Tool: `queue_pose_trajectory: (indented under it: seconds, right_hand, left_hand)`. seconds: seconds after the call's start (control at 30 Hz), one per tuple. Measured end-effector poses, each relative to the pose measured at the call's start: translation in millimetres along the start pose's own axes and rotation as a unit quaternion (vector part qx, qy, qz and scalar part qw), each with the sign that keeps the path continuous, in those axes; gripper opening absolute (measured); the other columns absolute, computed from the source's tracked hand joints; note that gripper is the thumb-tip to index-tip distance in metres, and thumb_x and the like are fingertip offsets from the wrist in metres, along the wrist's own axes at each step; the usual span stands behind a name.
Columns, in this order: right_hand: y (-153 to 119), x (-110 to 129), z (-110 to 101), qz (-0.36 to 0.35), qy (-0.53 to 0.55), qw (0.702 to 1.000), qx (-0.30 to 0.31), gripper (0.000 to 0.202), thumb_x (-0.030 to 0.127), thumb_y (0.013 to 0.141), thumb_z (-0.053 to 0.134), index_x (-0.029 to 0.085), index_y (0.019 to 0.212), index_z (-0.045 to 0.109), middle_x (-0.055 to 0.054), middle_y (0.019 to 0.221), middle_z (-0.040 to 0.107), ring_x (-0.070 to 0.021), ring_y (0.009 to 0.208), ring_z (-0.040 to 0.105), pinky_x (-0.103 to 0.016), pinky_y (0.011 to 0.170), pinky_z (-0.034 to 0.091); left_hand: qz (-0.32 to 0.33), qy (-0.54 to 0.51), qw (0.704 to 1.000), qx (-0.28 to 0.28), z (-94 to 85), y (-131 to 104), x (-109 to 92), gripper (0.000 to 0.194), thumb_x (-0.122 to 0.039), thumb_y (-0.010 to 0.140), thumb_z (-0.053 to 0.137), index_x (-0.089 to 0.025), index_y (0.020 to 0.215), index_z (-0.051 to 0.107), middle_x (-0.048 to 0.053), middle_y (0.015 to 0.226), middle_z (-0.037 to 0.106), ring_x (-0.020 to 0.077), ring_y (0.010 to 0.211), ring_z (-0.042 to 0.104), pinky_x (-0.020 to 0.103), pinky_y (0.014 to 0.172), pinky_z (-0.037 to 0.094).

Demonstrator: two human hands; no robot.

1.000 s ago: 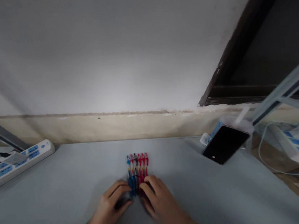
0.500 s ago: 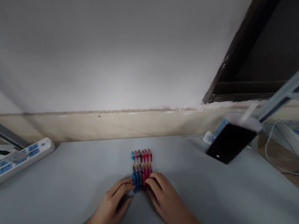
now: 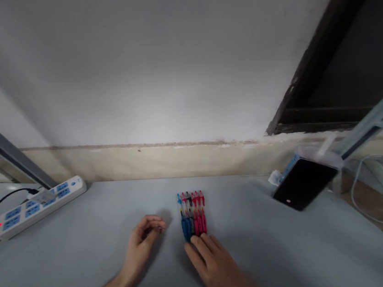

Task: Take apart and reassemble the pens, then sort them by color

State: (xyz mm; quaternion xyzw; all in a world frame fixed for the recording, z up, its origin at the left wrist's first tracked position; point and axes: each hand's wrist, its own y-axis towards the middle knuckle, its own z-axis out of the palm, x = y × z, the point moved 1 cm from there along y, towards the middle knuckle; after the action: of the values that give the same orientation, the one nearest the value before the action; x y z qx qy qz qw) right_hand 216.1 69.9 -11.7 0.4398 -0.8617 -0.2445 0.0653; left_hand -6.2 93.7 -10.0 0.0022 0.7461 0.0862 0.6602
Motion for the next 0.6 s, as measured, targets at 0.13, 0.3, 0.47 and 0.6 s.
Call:
queue_pose_trajectory:
  seconds: [0.13,0.3,0.47,0.6]
  right_hand:
    - [7.5,-1.3,-6.8,-0.015,-0.005,1.000,0.017,0.040,0.000,0.088,0.044,0.015,0.117,0.067,-0.015,0.113,0.073,-0.0302,0.100,0.068,-0.045,0.082,0.060]
    - [-0.2,-21.9,-16.7,0.143,0.082,0.986,0.016,0.044,0.009,0.088,0.048,0.014,0.130,0.057,-0.017,0.118,0.067,-0.0299,0.105,0.065,-0.050,0.089,0.058]
    - [-10.2,-33.8,-15.8,0.178,0.098,0.979,0.012,0.049,0.008,0.087,0.046,0.014,0.135,0.051,-0.016,0.125,0.064,-0.0278,0.116,0.060,-0.050,0.098,0.055]
    - [-13.9,-42.0,-9.4,0.174,0.089,0.981,0.010,0.059,0.002,0.081,0.042,0.016,0.138,0.050,-0.015,0.127,0.064,-0.0279,0.119,0.060,-0.052,0.098,0.054]
  left_hand:
    - [-0.029,-0.038,0.999,0.004,-2.4,3.2,-0.1,0.013,-0.028,0.083,0.063,-0.019,0.093,0.060,0.005,0.082,0.074,0.0196,0.077,0.071,0.035,0.076,0.056]
    - [-0.058,-0.057,0.993,0.082,10.6,-5.4,-2.4,0.029,-0.023,0.071,0.075,-0.020,0.097,0.062,0.010,0.098,0.076,0.0226,0.085,0.073,0.039,0.079,0.057]
    - [-0.065,-0.062,0.991,0.095,26.9,-1.9,-2.8,0.034,-0.014,0.070,0.072,-0.020,0.101,0.059,0.010,0.110,0.070,0.0228,0.096,0.070,0.040,0.085,0.055]
    - [-0.076,-0.062,0.989,0.109,44.6,16.1,-2.2,0.037,-0.004,0.066,0.070,-0.019,0.098,0.057,0.009,0.105,0.072,0.0207,0.088,0.071,0.036,0.079,0.056]
